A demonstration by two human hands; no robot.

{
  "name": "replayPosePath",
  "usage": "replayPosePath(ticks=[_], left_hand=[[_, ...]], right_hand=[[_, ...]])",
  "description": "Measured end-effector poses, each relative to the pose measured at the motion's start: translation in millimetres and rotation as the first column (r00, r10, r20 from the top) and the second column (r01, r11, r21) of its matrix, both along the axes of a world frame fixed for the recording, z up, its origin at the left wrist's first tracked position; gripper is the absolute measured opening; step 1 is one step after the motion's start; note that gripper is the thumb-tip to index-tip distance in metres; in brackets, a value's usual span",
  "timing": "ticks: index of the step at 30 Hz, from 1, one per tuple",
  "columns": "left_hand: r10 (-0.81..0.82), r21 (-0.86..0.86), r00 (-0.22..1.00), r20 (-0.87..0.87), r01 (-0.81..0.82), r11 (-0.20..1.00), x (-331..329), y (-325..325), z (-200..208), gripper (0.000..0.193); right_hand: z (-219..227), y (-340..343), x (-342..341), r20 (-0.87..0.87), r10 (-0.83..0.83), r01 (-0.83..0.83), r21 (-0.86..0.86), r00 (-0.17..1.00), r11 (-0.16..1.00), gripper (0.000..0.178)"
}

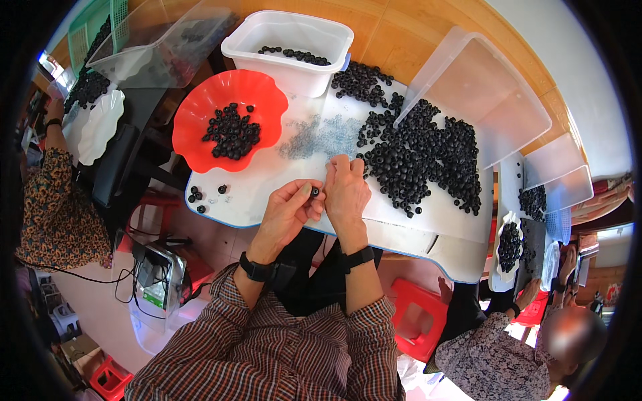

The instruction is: Sorting and inspecting small black plastic-like components on a workstation.

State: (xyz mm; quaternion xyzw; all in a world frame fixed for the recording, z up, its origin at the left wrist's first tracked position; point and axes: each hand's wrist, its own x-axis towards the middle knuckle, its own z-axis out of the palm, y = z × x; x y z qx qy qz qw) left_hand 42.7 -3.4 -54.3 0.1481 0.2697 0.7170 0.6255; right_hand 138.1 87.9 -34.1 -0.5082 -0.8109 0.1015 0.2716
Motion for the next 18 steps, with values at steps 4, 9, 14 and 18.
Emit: replayPosePath(ticks=[4, 9, 14, 18], left_hand=[[-0.01, 0.019, 1.0, 0.004, 0.01, 1.0, 1, 1, -3, 0.027], [0.012, -0.001, 1.0, -0.027, -0.012, 1.0, 1, -1, -6, 0.027], [0.0, 0.016, 1.0, -0.026, 0.001, 1.0, 0, -2, -4, 0.026], [0.004, 0.011, 0.999, -0.039, -0.003, 1.0, 0, -2, -3, 0.026]], right_hand=[[-3, 1, 1, 0.013, -0.018, 0.019, -0.026, 1.0, 1.0, 0.01], [0, -11, 4, -0.009, 0.03, -0.03, -0.004, 1.0, 1.0, 0.009], [-4, -12, 20, -0.186, 0.064, -0.058, 0.042, 0.981, 0.997, 0.007], [-6, 1, 46, -0.184, -0.046, 0.076, 0.162, 0.982, 0.984, 0.01]])
